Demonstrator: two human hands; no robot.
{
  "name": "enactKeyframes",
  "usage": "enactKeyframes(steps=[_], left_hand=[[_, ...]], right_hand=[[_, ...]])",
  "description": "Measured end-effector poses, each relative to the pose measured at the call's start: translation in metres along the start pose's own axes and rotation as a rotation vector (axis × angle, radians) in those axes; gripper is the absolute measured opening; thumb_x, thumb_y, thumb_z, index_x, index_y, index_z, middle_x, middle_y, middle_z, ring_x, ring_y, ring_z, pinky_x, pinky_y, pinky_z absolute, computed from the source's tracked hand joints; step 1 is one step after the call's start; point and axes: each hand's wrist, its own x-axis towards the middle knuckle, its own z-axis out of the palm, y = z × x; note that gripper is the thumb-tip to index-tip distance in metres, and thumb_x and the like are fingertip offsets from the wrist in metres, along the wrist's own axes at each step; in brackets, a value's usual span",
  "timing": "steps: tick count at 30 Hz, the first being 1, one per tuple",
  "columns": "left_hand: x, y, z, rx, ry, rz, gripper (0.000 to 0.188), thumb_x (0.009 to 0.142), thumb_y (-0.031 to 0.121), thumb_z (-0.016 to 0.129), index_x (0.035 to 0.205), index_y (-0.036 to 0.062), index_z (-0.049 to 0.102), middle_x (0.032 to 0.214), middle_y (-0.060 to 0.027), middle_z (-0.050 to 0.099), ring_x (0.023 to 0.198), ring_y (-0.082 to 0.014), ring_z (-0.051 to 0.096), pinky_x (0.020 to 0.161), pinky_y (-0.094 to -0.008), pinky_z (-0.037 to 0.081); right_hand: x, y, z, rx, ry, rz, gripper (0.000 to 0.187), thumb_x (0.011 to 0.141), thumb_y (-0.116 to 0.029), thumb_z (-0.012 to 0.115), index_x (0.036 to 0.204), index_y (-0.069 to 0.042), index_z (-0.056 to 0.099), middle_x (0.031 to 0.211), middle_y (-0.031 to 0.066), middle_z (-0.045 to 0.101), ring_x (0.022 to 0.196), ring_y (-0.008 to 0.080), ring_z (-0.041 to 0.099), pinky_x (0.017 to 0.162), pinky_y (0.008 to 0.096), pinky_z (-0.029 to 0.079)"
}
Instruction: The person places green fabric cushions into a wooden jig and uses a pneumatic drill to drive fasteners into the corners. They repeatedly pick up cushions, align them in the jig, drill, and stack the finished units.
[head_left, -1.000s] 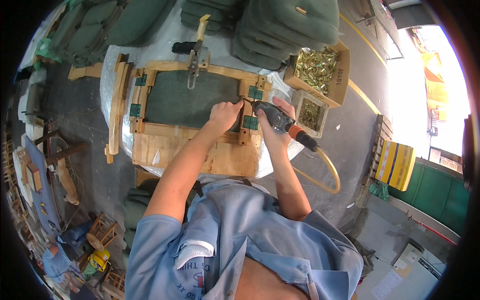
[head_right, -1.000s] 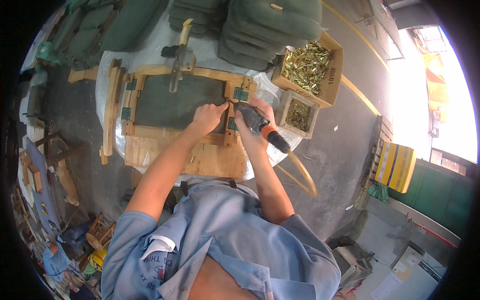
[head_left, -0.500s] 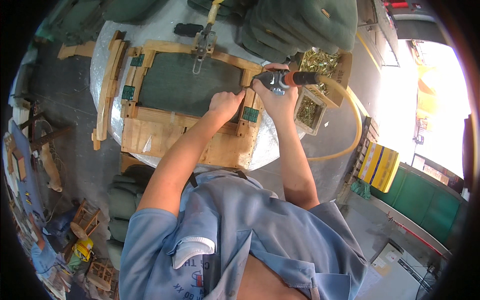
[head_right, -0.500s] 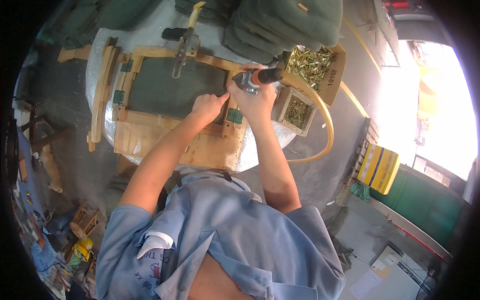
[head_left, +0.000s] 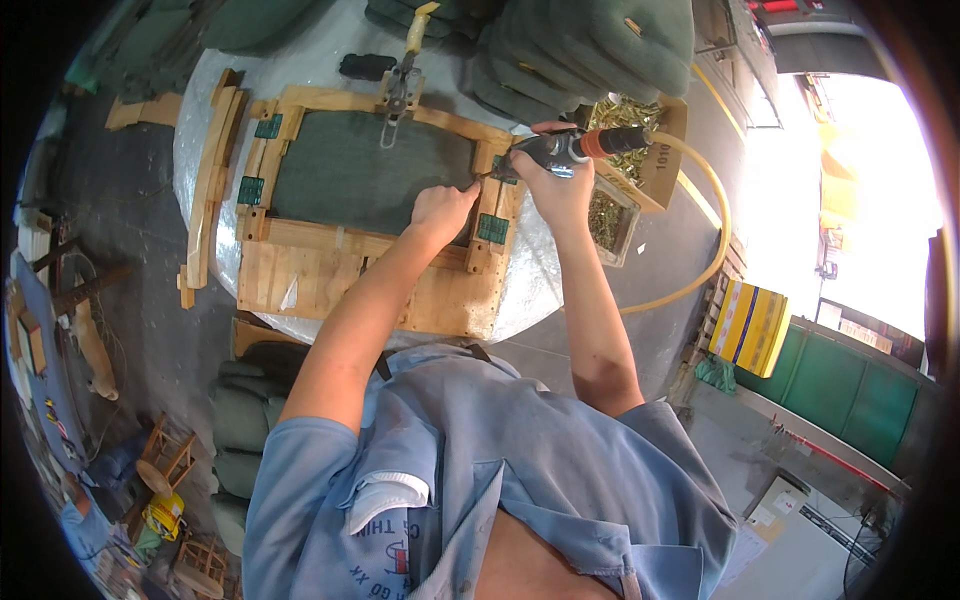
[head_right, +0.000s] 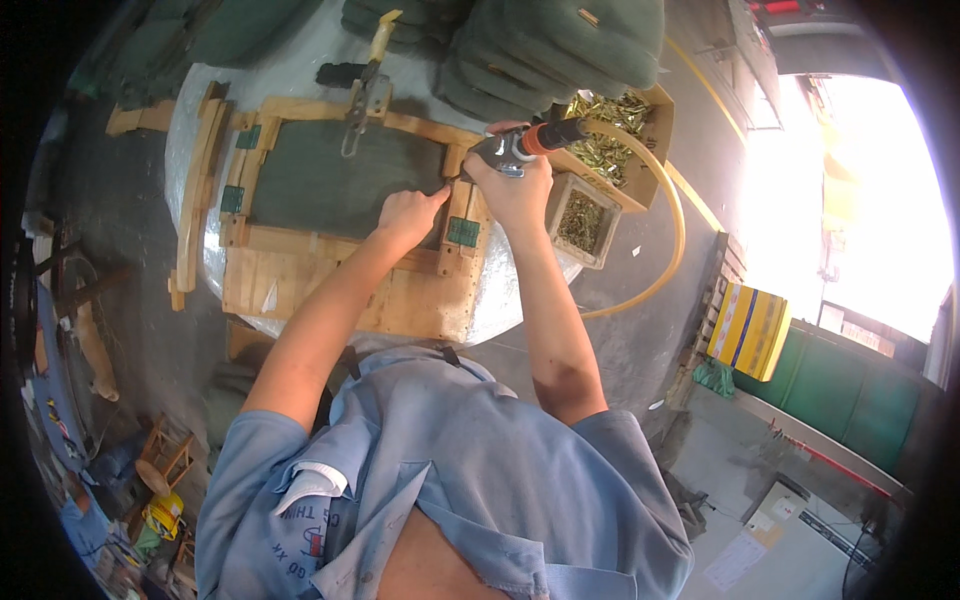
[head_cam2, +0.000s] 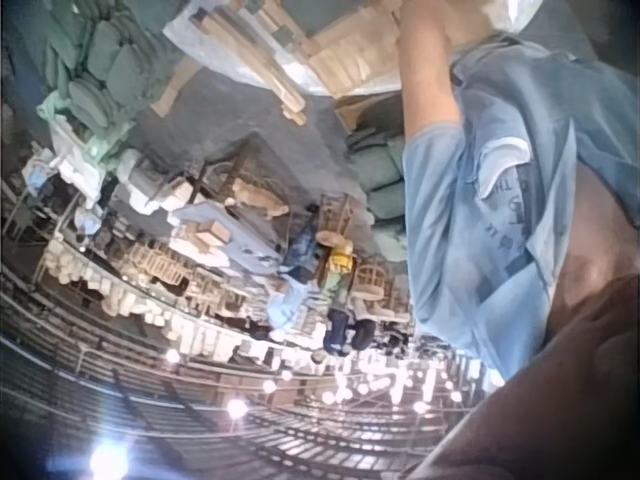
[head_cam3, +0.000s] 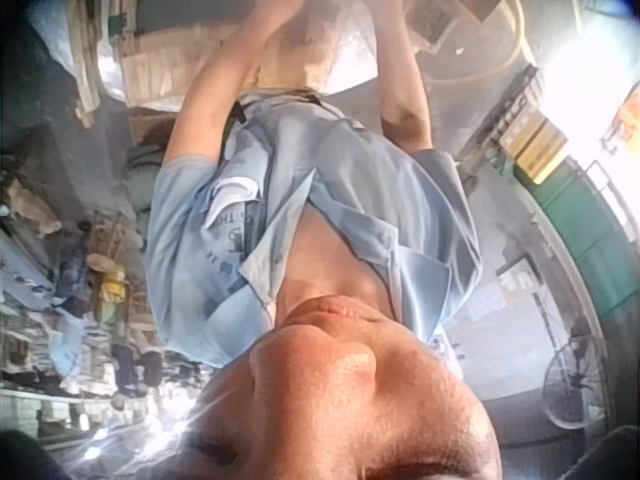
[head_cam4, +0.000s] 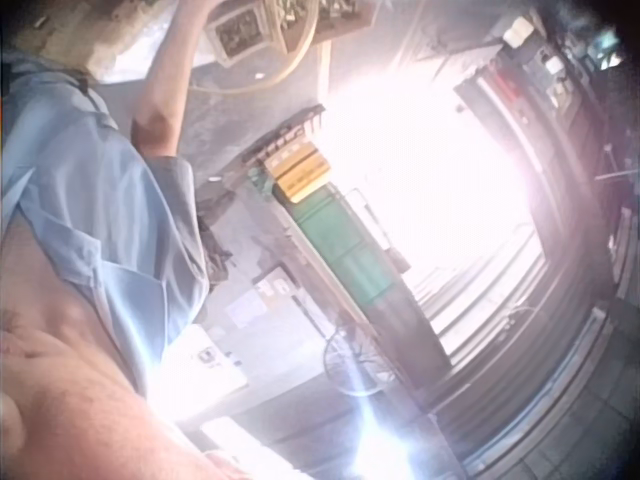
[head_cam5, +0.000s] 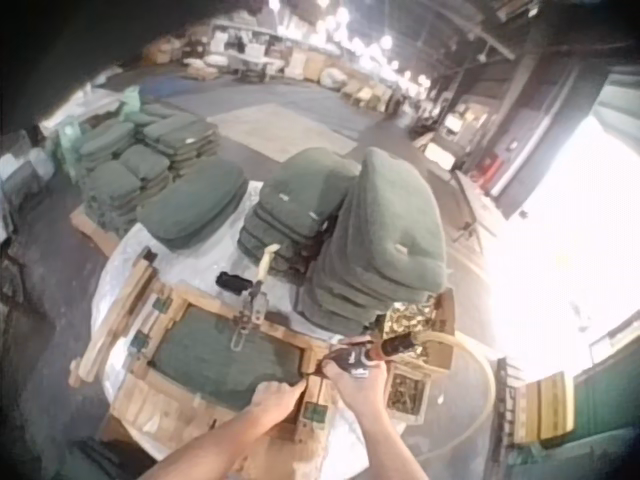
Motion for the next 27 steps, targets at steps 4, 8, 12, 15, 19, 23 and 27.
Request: enactKeyframes(steps=[4,8,12,15,19,23,27], left_hand=[[-0.002,0.001,0.0,0.02,0.005,0.011,0.063,0.097,0.004,0.053,0.157,0.0238,0.059,0.077,-0.0127,0.075,0.072,-0.0318,0.075,0.067,-0.0457,0.061],[-0.005,0.0,0.003,-0.003,0.041,0.014,0.062,0.097,0.004,0.053,0.155,0.0249,0.06,0.077,-0.0129,0.075,0.072,-0.0322,0.075,0.067,-0.0459,0.06],[-0.001,-0.001,0.007,-0.016,0.059,0.006,0.062,0.096,0.004,0.053,0.153,0.0266,0.062,0.079,-0.0136,0.076,0.073,-0.0327,0.075,0.068,-0.0471,0.061],[-0.002,-0.003,0.006,-0.072,0.049,0.0,0.056,0.098,0.006,0.052,0.149,0.0255,0.065,0.087,-0.0179,0.077,0.077,-0.0341,0.076,0.07,-0.0486,0.061],[-0.014,-0.018,0.006,-0.625,0.198,-0.106,0.04,0.108,0.011,0.046,0.14,0.0162,0.069,0.075,-0.0097,0.069,0.06,-0.0232,0.065,0.056,-0.0384,0.052],[-0.072,-0.03,-0.003,-1.759,-0.015,-0.456,0.032,0.113,0.016,0.048,0.135,0.0069,0.069,0.066,0.003,0.051,0.053,-0.01,0.04,0.048,-0.0279,0.033],[-0.12,-0.029,-0.004,-2.154,0.087,-0.562,0.036,0.113,0.018,0.049,0.141,0.0022,0.064,0.089,-0.0073,0.067,0.079,-0.0182,0.064,0.069,-0.0311,0.053]], right_hand=[[-0.001,0.006,0.0,-0.007,-0.002,-0.023,0.041,0.075,-0.009,0.088,0.113,-0.006,0.072,0.094,0.0025,0.075,0.089,0.0127,0.071,0.083,0.0317,0.057],[-0.004,0.008,0.005,-0.077,-0.013,-0.048,0.041,0.074,-0.01,0.087,0.113,-0.007,0.073,0.096,0.0032,0.077,0.092,0.0138,0.073,0.086,0.032,0.058],[-0.007,0.007,0.007,-0.052,-0.008,0.005,0.042,0.073,-0.014,0.086,0.113,-0.011,0.074,0.098,0.0027,0.077,0.096,0.0164,0.074,0.092,0.0339,0.057],[-0.009,0.017,-0.001,0.017,-0.036,-0.057,0.043,0.075,-0.011,0.086,0.116,-0.009,0.072,0.105,0.0046,0.076,0.099,0.0165,0.073,0.093,0.034,0.057],[-0.038,0.026,-0.011,0.077,-0.016,-0.096,0.043,0.078,-0.006,0.086,0.117,-0.005,0.069,0.113,0.0068,0.074,0.107,0.0161,0.071,0.097,0.0329,0.055],[-0.095,0.02,-0.038,0.41,0.118,0.038,0.048,0.083,0.0,0.083,0.126,-0.001,0.062,0.122,0.0158,0.074,0.115,0.0236,0.07,0.102,0.0375,0.056],[-0.142,0.001,-0.068,0.636,0.202,0.185,0.052,0.083,0.003,0.082,0.13,-0.002,0.06,0.124,0.0181,0.073,0.118,0.0246,0.07,0.105,0.0394,0.056]])
